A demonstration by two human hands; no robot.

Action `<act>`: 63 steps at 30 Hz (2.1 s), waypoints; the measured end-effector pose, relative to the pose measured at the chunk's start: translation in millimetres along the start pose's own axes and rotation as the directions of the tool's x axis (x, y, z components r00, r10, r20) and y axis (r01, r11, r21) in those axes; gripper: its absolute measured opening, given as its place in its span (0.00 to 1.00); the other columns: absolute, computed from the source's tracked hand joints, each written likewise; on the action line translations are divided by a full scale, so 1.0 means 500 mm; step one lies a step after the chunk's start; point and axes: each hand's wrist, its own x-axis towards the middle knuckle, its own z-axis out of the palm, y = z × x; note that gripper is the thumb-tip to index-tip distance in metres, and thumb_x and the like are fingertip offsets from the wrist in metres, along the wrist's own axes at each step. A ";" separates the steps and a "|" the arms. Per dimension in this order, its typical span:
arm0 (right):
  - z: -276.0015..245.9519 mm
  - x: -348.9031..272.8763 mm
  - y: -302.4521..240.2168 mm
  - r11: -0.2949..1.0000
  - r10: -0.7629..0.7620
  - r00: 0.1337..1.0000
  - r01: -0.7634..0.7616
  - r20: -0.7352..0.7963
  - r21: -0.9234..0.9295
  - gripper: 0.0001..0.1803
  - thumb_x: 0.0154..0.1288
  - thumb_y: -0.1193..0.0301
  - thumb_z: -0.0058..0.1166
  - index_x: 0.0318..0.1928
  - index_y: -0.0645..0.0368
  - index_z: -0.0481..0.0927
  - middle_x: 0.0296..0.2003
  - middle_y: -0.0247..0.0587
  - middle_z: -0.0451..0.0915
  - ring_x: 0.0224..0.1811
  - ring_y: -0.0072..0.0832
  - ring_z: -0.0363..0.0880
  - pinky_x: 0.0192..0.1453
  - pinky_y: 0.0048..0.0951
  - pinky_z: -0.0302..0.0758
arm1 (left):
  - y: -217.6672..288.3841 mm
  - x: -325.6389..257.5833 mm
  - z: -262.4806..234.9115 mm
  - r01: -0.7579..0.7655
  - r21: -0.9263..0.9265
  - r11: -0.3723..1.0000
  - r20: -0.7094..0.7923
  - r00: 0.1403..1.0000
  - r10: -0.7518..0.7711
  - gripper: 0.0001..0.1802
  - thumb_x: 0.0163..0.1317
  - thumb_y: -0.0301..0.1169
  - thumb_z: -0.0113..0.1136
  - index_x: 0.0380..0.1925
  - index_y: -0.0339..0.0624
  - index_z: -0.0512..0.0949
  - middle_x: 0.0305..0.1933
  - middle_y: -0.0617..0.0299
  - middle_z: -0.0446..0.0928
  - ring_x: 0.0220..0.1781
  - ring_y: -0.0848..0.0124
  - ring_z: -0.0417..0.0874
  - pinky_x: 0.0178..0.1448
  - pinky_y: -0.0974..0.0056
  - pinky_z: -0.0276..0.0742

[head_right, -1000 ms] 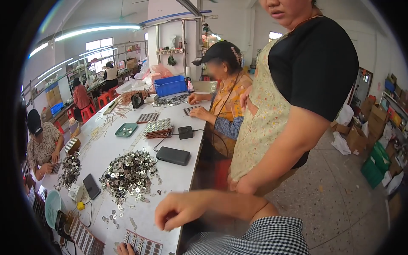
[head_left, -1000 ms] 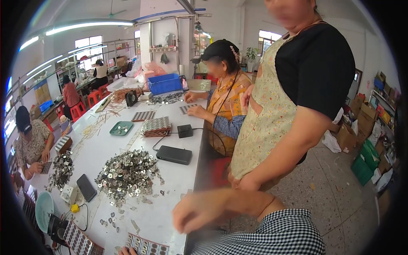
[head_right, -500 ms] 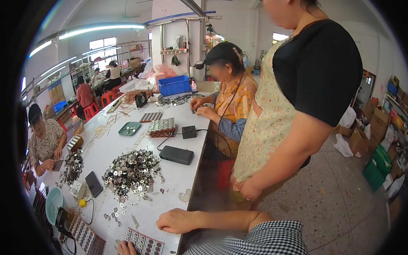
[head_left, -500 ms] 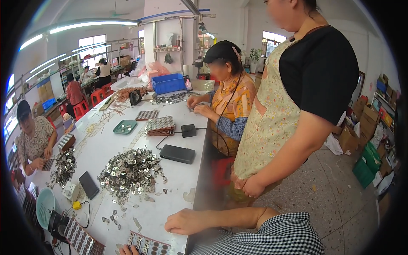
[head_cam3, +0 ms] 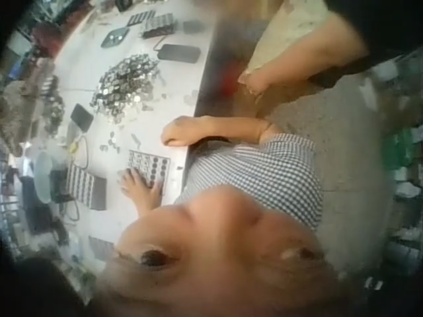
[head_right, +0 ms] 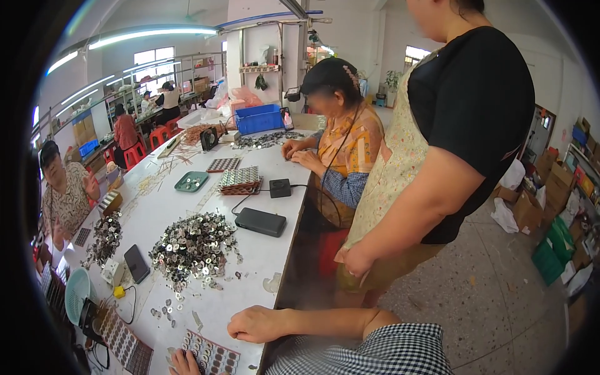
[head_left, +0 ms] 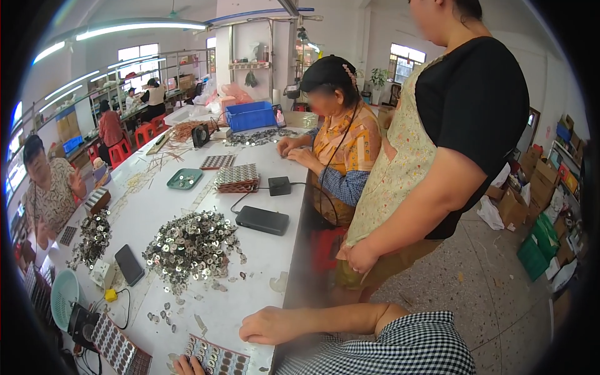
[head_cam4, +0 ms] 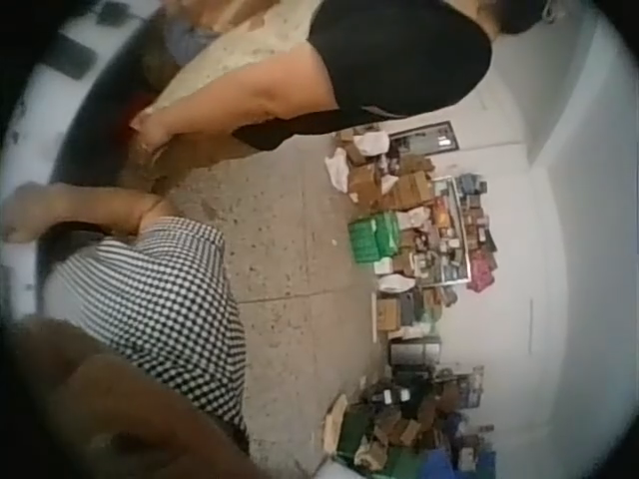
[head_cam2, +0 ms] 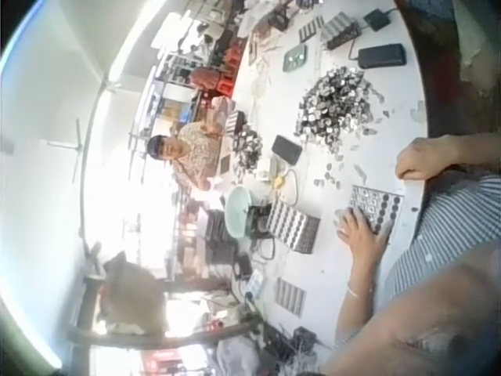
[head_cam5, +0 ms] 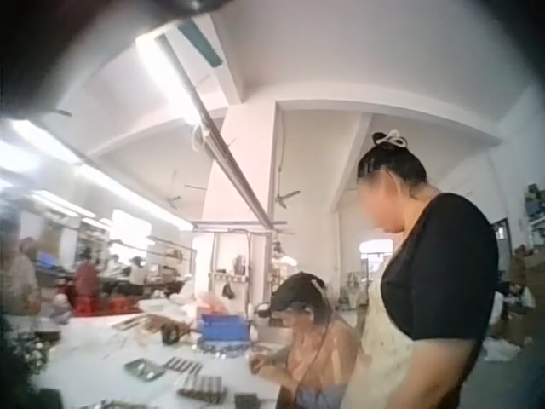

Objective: Assembling small metal components into a grid-like plastic tray.

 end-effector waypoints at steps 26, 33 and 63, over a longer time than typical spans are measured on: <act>-0.017 0.000 0.001 0.998 0.004 1.000 -0.004 0.005 -0.057 0.04 0.70 0.70 0.55 0.42 0.55 0.78 0.36 0.42 0.77 0.40 0.44 0.81 0.43 0.43 0.78 | 0.002 0.001 -0.001 0.004 0.053 0.999 -0.013 1.000 -0.003 0.60 0.52 0.56 0.73 0.77 0.31 0.57 0.82 0.34 0.52 0.84 0.36 0.44 0.81 0.29 0.35; -0.034 -0.012 -0.011 0.998 0.013 1.000 -0.014 -0.023 -0.068 0.04 0.71 0.70 0.54 0.42 0.56 0.79 0.37 0.43 0.78 0.40 0.44 0.82 0.43 0.43 0.78 | -0.031 0.010 0.027 -0.021 0.081 0.997 -0.028 0.999 0.023 0.62 0.49 0.61 0.72 0.77 0.34 0.59 0.81 0.34 0.54 0.84 0.35 0.45 0.80 0.26 0.37; -0.404 -0.542 -0.132 0.377 0.418 0.178 0.858 -0.891 0.349 0.04 0.76 0.74 0.54 0.45 0.53 0.82 0.23 0.23 0.62 0.21 0.14 0.59 0.25 0.21 0.60 | -0.050 0.028 0.035 0.012 0.093 0.996 -0.014 1.000 -0.011 0.66 0.45 0.63 0.74 0.79 0.42 0.57 0.84 0.39 0.49 0.85 0.35 0.40 0.81 0.28 0.35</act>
